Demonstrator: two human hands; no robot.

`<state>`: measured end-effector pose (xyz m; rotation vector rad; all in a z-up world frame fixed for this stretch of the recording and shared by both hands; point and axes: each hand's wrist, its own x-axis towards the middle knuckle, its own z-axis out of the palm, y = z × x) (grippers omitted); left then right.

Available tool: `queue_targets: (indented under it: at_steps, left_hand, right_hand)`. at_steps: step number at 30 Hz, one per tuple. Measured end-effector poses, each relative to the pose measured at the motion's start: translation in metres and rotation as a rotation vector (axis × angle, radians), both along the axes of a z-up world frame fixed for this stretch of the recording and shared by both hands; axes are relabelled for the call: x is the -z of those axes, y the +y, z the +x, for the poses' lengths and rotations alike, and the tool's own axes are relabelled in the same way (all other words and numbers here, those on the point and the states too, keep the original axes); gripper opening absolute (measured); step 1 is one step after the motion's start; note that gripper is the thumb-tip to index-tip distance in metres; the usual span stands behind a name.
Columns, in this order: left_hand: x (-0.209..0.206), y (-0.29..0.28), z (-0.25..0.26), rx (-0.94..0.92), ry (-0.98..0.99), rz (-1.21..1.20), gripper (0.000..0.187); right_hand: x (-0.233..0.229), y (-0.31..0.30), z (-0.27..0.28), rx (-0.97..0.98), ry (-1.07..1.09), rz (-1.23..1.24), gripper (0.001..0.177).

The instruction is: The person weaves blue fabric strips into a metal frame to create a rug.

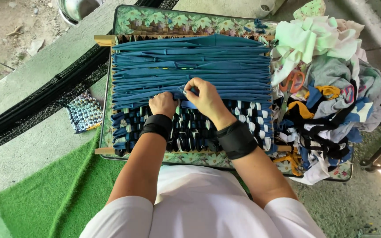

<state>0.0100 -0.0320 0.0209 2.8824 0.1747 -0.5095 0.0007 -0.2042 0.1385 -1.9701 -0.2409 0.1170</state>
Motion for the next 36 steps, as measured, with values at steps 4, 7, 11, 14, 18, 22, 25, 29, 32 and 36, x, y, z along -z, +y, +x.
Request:
queue_targets:
  at_steps: [4,7,11,14,18,22,25,29,32,36]
  left_hand:
    - [0.015,-0.007,0.002,0.003,-0.006,0.068,0.023]
    - [0.002,0.005,-0.009,-0.067,-0.03,-0.029,0.027]
    - [0.05,0.038,-0.002,-0.266,0.02,-0.666,0.032]
    - [0.052,0.042,-0.014,-0.339,0.059,-0.966,0.028]
    - [0.052,0.041,-0.027,-0.024,-0.311,-0.75,0.026]
    - [0.039,0.033,-0.031,-0.075,-0.354,-0.845,0.031]
    - [0.02,0.027,-0.031,-0.074,-0.4,-0.829,0.039]
    - [0.008,0.033,-0.034,-0.107,-0.237,-0.767,0.038]
    - [0.008,0.062,-0.028,-0.065,-0.108,-0.551,0.029]
    - [-0.029,0.129,-0.026,-0.228,0.163,-0.153,0.038]
  right_hand:
    - [0.03,0.003,0.008,-0.031,-0.017,0.029,0.01]
    - [0.051,0.012,0.014,-0.07,0.017,-0.009,0.011]
    - [0.085,0.026,0.035,-0.128,0.419,-0.019,0.019]
    - [0.116,0.033,0.038,-0.189,0.604,-0.062,0.021]
    - [0.136,0.034,0.041,-0.261,0.792,-0.03,0.021]
    - [0.158,0.028,0.046,-0.212,0.662,-0.065,0.018]
    - [0.148,0.023,0.042,-0.232,0.454,-0.12,0.019]
    - [0.154,0.023,0.03,-0.188,0.221,-0.307,0.018]
    - [0.152,0.023,0.03,-0.154,0.22,-0.367,0.018]
    - [0.126,0.03,0.032,-0.149,0.417,-0.401,0.02]
